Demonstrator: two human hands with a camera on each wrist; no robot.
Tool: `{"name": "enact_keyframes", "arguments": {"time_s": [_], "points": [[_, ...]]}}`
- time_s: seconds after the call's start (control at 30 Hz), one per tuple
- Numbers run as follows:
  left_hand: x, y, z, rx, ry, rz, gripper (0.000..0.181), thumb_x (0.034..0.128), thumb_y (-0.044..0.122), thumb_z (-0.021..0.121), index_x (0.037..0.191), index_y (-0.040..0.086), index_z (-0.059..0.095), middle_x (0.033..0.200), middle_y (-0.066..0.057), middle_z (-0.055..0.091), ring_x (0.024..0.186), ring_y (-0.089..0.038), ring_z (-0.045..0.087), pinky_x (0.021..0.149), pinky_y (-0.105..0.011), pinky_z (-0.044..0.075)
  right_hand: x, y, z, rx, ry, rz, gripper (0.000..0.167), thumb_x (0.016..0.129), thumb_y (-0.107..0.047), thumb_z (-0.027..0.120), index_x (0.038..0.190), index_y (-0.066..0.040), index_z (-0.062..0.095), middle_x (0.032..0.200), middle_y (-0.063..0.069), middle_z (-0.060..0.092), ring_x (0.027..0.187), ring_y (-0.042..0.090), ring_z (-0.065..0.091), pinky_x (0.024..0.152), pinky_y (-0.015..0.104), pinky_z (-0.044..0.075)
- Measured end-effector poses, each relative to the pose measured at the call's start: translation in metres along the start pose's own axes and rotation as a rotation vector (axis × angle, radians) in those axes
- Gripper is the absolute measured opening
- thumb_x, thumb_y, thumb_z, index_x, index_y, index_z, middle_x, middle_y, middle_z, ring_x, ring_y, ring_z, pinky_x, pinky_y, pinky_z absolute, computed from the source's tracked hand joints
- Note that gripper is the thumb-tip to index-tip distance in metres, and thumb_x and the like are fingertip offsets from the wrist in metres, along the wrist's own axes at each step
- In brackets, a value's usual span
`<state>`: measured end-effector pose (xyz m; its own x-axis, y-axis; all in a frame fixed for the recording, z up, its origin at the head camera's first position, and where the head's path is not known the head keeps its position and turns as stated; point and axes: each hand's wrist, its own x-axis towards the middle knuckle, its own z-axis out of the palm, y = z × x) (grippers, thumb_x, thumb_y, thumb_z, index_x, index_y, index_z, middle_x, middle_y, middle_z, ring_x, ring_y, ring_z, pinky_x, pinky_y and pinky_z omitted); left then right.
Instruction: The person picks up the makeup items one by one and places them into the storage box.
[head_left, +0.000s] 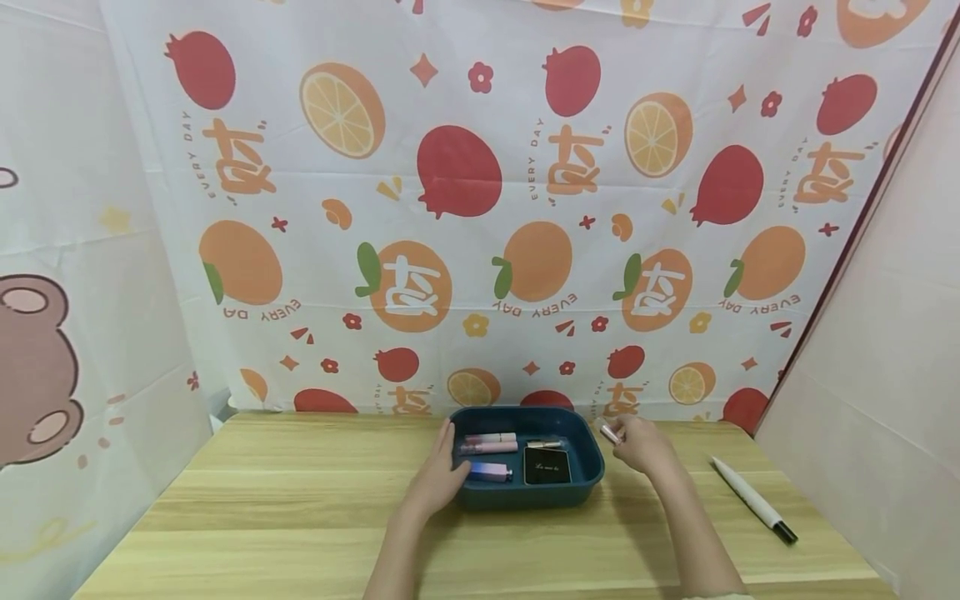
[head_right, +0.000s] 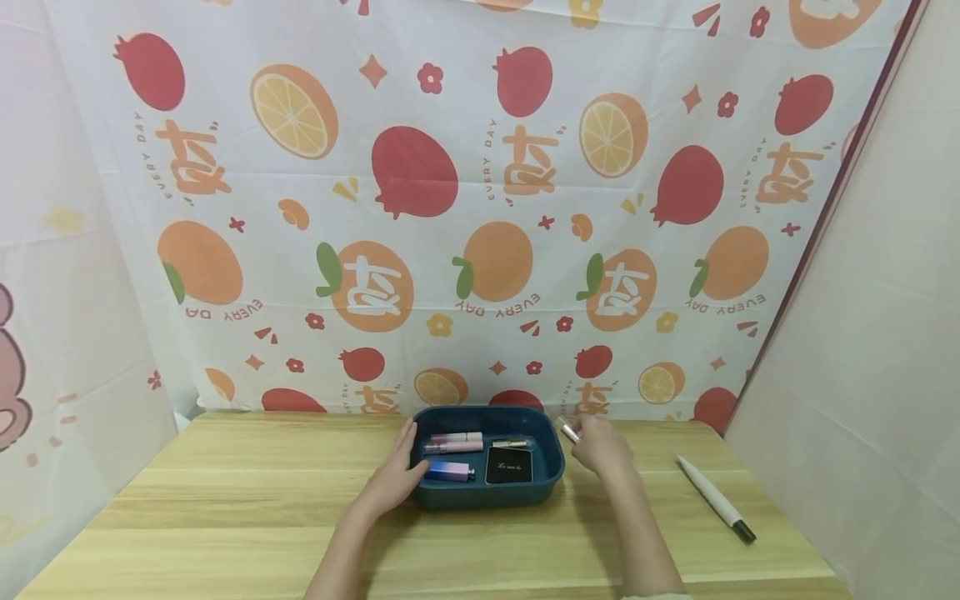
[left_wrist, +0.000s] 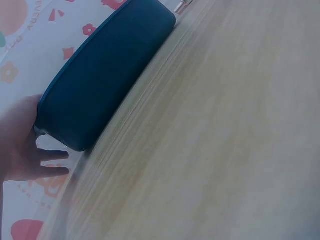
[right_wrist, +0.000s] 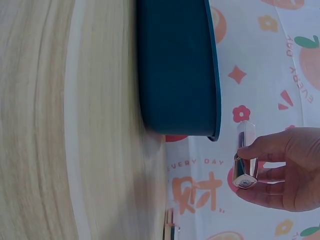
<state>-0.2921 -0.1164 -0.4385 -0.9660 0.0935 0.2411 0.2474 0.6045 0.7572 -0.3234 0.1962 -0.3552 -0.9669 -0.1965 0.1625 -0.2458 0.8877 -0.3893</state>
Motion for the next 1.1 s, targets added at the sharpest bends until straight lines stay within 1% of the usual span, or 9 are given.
{"name": "enact_keyframes", "arguments": {"time_s": [0.13, 0.37, 0.63, 0.9, 1.1], "points": [[0.0, -0.001, 0.001, 0.007, -0.003, -0.009, 0.067, 0.0912, 0.015, 0.051, 0.143, -0.008, 0.016, 0.15, -0.02, 0.009, 0.133, -0.037, 0.018, 0.104, -0.051, 0.02, 0.0, -0.004, 0.002, 0.011, 0.006, -0.011, 0.028, 0.07, 0.006, 0.063, 0.098, 0.003, 0.062, 0.079, 0.007, 0.06, 0.066, 0.02, 0.052, 0.056, 0.034, 0.045], [0.0, 0.001, 0.0, 0.007, -0.001, -0.004, 0.066, 0.091, 0.015, 0.051, 0.142, -0.008, 0.016, 0.15, -0.021, 0.009, 0.133, -0.038, 0.018, 0.104, -0.051, 0.02, 0.001, -0.011, 0.006, 0.01, 0.014, -0.024, 0.028, 0.07, 0.007, 0.062, 0.098, 0.002, 0.064, 0.08, 0.007, 0.061, 0.068, 0.019, 0.053, 0.057, 0.033, 0.045], [-0.001, 0.0, 0.0, 0.004, -0.004, -0.009, 0.066, 0.0913, 0.015, 0.051, 0.143, -0.008, 0.015, 0.15, -0.02, 0.009, 0.133, -0.037, 0.017, 0.104, -0.05, 0.019, 0.005, -0.019, 0.009, -0.007, -0.005, -0.003, 0.024, 0.073, 0.003, 0.063, 0.096, -0.002, 0.064, 0.073, 0.003, 0.056, 0.064, 0.019, 0.05, 0.056, 0.032, 0.044], [0.0, 0.0, 0.0, 0.002, -0.004, -0.009, 0.066, 0.0911, 0.014, 0.051, 0.142, -0.008, 0.016, 0.15, -0.021, 0.009, 0.133, -0.037, 0.017, 0.104, -0.051, 0.019, 0.008, -0.024, 0.012, -0.03, -0.006, -0.038, 0.028, 0.072, 0.003, 0.062, 0.099, -0.002, 0.064, 0.072, 0.002, 0.055, 0.064, 0.018, 0.048, 0.054, 0.03, 0.041], [-0.001, 0.0, -0.001, 0.008, -0.005, -0.007, 0.066, 0.0914, 0.015, 0.051, 0.142, -0.008, 0.016, 0.15, -0.021, 0.009, 0.133, -0.037, 0.018, 0.104, -0.051, 0.02, 0.01, -0.028, 0.015, -0.043, -0.006, -0.062, 0.023, 0.073, 0.001, 0.063, 0.095, -0.004, 0.063, 0.071, 0.001, 0.054, 0.063, 0.018, 0.048, 0.055, 0.031, 0.042]]}}
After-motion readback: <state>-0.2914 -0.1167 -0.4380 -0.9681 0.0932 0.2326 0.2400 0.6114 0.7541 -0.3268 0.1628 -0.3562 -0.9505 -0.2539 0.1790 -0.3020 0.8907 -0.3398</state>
